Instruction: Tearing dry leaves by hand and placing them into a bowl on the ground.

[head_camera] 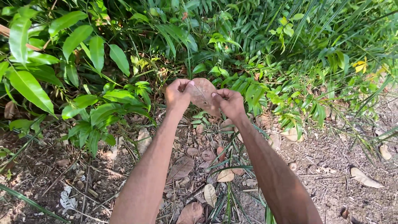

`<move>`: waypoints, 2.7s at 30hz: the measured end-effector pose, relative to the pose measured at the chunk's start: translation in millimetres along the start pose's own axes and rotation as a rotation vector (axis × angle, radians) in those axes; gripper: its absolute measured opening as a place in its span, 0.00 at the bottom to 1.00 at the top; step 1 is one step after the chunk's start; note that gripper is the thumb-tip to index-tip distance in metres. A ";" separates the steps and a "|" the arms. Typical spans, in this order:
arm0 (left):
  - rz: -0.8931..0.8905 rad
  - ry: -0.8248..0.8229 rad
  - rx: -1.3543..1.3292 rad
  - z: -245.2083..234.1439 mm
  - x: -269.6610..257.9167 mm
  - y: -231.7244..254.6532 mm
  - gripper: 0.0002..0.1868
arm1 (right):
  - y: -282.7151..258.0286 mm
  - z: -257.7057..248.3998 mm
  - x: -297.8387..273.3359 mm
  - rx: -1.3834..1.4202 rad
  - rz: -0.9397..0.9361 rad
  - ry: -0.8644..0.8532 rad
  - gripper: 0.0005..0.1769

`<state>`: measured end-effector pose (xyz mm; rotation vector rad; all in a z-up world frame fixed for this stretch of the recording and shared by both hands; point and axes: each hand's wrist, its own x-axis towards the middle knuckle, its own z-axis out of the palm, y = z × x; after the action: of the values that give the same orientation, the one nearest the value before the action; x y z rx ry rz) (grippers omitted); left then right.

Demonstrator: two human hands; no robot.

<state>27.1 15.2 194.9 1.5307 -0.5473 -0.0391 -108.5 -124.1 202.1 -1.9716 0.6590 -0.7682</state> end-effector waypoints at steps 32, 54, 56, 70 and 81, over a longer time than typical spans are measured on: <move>0.102 -0.083 -0.088 -63.7 10.5 67.2 0.06 | -131.6 23.4 -49.6 0.569 0.042 -0.030 0.08; 0.323 -0.107 0.236 -73.6 0.2 80.5 0.07 | -133.5 14.9 -38.2 0.531 -0.167 0.012 0.09; 0.332 -0.123 0.259 -77.1 -0.9 84.5 0.06 | -137.7 20.0 -41.3 0.499 -0.201 0.005 0.08; 0.478 -0.383 0.579 -123.8 -0.2 125.1 0.04 | -172.0 12.0 -67.1 0.098 -0.415 -0.181 0.02; 0.288 -0.369 0.733 -185.4 -11.7 152.1 0.12 | -162.5 63.3 -40.6 0.113 -0.473 -0.167 0.08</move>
<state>36.3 201.8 345.7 2.1535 -1.1618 0.1162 -65.4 13.6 308.1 -2.0821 0.0415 -0.8837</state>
